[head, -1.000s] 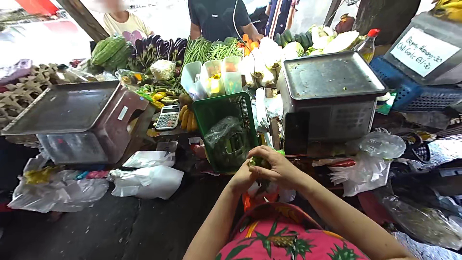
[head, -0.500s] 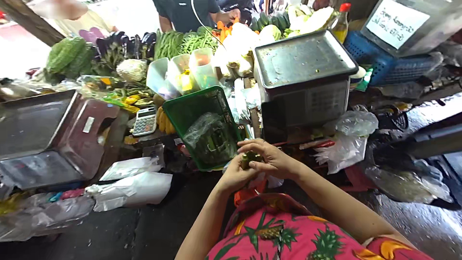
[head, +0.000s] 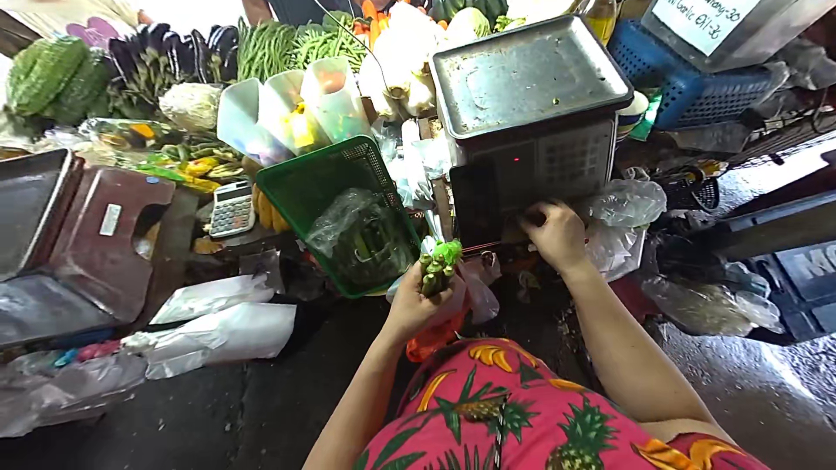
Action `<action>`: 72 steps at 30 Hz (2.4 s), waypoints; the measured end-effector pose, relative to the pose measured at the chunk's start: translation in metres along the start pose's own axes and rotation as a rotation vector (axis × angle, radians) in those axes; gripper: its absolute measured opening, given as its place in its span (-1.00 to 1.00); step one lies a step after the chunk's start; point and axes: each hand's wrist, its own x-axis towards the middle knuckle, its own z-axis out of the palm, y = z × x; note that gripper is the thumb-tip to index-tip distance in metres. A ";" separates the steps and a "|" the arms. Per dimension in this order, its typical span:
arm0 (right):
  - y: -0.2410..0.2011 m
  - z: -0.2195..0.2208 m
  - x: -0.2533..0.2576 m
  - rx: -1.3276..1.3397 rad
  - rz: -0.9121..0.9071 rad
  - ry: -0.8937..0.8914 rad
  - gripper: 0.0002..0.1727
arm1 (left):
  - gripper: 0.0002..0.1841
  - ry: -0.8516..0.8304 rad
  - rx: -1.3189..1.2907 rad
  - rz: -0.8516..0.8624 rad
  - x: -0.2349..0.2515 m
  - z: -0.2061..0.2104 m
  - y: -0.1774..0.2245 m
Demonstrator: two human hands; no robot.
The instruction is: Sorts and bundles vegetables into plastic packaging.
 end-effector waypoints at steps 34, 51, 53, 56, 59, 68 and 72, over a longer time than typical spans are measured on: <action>-0.094 0.034 -0.074 0.331 -0.510 -0.740 -0.34 | -0.71 0.305 -0.126 0.064 -0.038 -0.019 -0.004; -0.094 0.031 -0.073 1.230 -0.276 -0.558 -0.15 | -0.54 0.177 0.009 0.179 -0.036 -0.010 0.033; -0.089 0.033 -0.078 0.895 -0.425 -0.518 -0.14 | -0.59 0.146 0.233 0.160 -0.035 -0.005 0.029; -0.084 0.044 -0.084 0.677 -0.389 -0.427 -0.41 | -0.66 0.099 0.453 0.191 -0.036 0.005 0.025; -0.078 0.049 -0.089 0.804 -0.297 -0.407 -0.56 | -0.68 0.072 0.453 0.165 -0.037 0.009 0.020; -0.055 0.046 -0.095 0.926 -0.305 -0.329 -0.63 | -0.68 -0.143 0.517 0.093 -0.024 0.026 0.031; -0.047 0.021 -0.084 0.781 -0.278 -0.305 -0.77 | -0.56 -0.210 0.205 0.212 -0.022 0.029 0.024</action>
